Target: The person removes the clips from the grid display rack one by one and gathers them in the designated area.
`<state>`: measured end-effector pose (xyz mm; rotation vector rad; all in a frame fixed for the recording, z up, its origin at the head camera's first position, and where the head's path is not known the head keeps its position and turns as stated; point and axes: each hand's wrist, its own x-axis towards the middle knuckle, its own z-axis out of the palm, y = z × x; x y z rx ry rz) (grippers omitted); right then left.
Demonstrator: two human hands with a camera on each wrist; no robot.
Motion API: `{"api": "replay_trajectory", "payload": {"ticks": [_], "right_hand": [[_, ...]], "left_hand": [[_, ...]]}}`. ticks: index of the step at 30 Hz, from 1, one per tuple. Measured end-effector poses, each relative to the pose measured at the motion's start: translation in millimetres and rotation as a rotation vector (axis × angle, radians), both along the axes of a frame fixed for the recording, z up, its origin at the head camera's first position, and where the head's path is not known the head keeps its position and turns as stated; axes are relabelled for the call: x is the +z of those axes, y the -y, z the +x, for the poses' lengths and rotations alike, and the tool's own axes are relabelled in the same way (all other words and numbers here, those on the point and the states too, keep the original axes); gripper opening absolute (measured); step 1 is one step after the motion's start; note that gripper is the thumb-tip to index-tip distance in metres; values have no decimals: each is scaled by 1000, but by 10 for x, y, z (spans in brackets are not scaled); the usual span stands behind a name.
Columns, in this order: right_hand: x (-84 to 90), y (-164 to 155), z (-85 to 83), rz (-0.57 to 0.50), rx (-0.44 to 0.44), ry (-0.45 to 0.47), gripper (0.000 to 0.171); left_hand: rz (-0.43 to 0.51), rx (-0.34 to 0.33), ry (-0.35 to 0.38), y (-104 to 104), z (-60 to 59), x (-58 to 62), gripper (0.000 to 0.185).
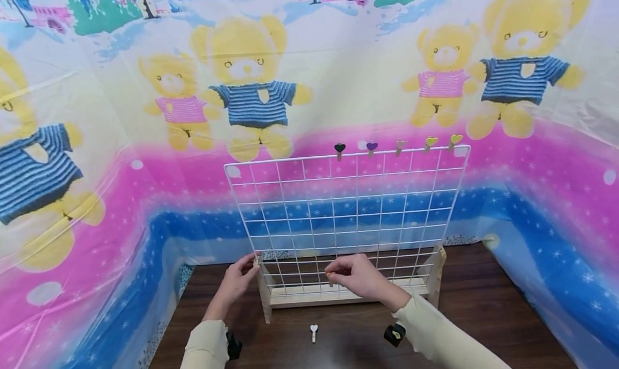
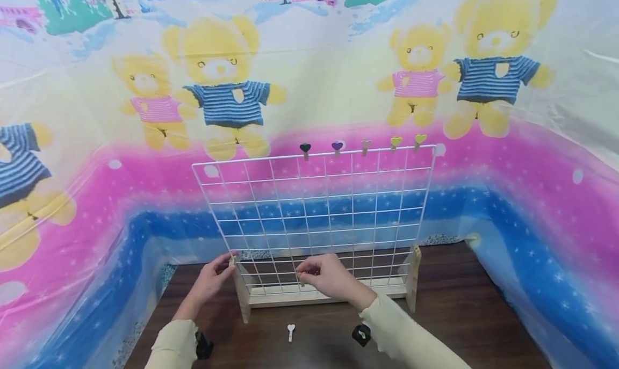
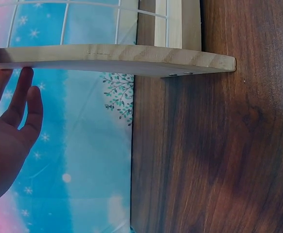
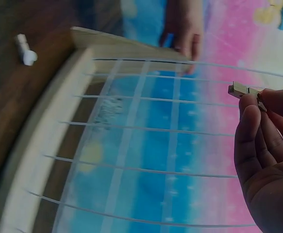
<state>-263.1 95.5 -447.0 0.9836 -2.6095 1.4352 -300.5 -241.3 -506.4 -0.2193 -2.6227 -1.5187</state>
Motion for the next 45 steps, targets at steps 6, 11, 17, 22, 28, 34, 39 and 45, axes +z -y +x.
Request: {"api": "replay_trajectory", "payload": {"ticks": [6,11,17,22,28,34,39,45], "right_hand": [[-370,8,22,13,-5,34,9],[-640,20,16,3,-10,30,8],[-915,46,1,8,21,114,4],[-1110,46,-17,53,23,116,5],[-1297,53,-58,67,32,130,7],[-1426,102,-93,72,24,124,6],[-1513,147,-92,114,8,154,5],[-1617,186,-87,129,-18,188,5]], "left_hand": [[1,5,12,4,-13,-3,39],[-2,3,23,3,-24,0,39],[0,1,21,3,-14,4,39],[2,-4,15,5,-24,-15,39],[-5,-6,22,6,-22,-10,40],[-16,2,19,16,-17,11,40],[-16,-5,11,19,-19,-3,40],[-12,-3,15,12,-33,-17,40]]}}
